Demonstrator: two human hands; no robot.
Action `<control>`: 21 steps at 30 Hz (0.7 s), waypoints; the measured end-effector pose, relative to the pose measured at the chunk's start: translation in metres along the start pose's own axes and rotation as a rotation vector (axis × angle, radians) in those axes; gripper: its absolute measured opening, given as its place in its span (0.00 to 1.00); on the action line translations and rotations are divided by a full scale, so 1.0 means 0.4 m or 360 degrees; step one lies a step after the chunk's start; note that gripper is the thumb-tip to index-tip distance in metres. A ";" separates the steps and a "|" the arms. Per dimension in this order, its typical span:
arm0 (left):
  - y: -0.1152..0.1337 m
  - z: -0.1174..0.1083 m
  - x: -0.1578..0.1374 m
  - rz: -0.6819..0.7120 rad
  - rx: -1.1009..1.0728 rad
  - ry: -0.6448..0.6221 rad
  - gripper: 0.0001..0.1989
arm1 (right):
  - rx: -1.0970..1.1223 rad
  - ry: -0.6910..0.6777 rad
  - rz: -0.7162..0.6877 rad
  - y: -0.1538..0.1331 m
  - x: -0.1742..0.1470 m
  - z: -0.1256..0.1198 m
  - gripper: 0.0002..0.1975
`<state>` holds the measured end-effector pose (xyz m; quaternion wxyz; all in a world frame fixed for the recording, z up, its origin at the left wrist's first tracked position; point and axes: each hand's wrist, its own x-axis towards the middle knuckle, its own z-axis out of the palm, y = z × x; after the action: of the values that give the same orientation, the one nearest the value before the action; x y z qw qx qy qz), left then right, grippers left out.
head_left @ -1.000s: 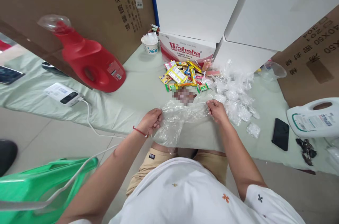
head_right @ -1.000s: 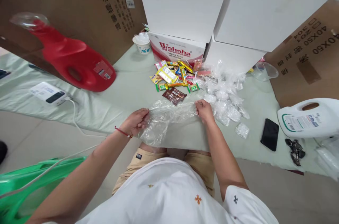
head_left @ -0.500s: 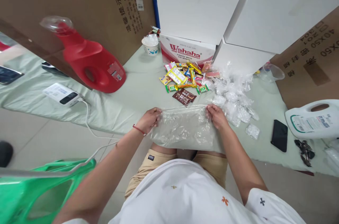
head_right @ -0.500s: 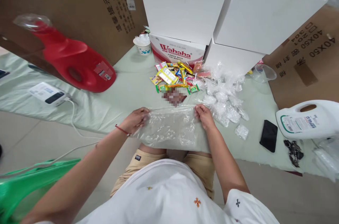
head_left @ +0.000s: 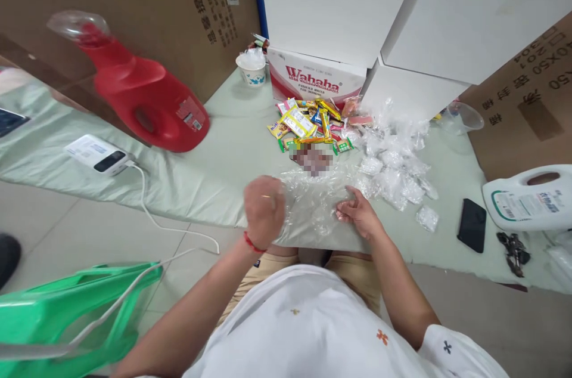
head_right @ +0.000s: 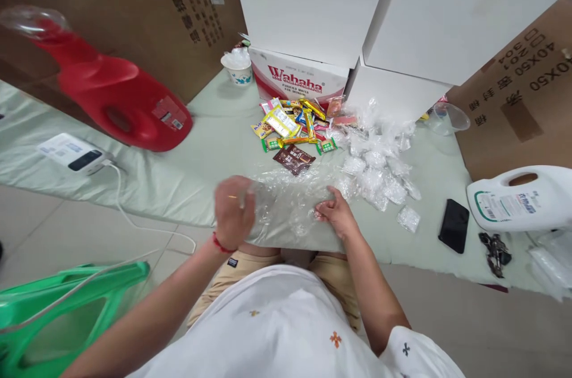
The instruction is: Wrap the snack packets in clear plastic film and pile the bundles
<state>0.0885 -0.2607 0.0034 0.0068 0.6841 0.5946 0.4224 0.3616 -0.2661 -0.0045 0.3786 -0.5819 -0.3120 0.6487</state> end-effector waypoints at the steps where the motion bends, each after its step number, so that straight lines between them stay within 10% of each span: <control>1: 0.015 0.007 -0.021 0.0176 0.0037 -0.0228 0.14 | -0.0018 0.0018 0.0014 0.005 -0.006 0.001 0.53; 8: -0.031 -0.066 -0.199 0.0357 0.0299 -0.1139 0.27 | -0.0305 0.0021 0.0047 0.038 -0.084 -0.110 0.41; 11: -0.026 -0.147 -0.210 0.0337 0.0246 -0.0966 0.27 | -0.0702 0.0153 -0.0123 0.047 -0.105 -0.148 0.28; 14: 0.022 -0.157 -0.153 0.0320 0.0069 -0.0576 0.19 | -0.1300 0.0636 -0.0765 0.025 -0.074 -0.140 0.20; 17: 0.049 -0.079 -0.078 0.0383 -0.0051 -0.0439 0.15 | -0.1891 0.0763 -0.1361 -0.007 0.012 -0.120 0.20; 21: -0.003 0.044 -0.028 0.0254 0.0228 -0.0785 0.21 | -0.2487 0.0540 -0.1256 -0.043 0.130 -0.163 0.22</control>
<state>0.0983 -0.2607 -0.0148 0.0697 0.8098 0.5475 0.1991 0.4263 -0.2151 -0.0255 0.1106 -0.6123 -0.7825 -0.0217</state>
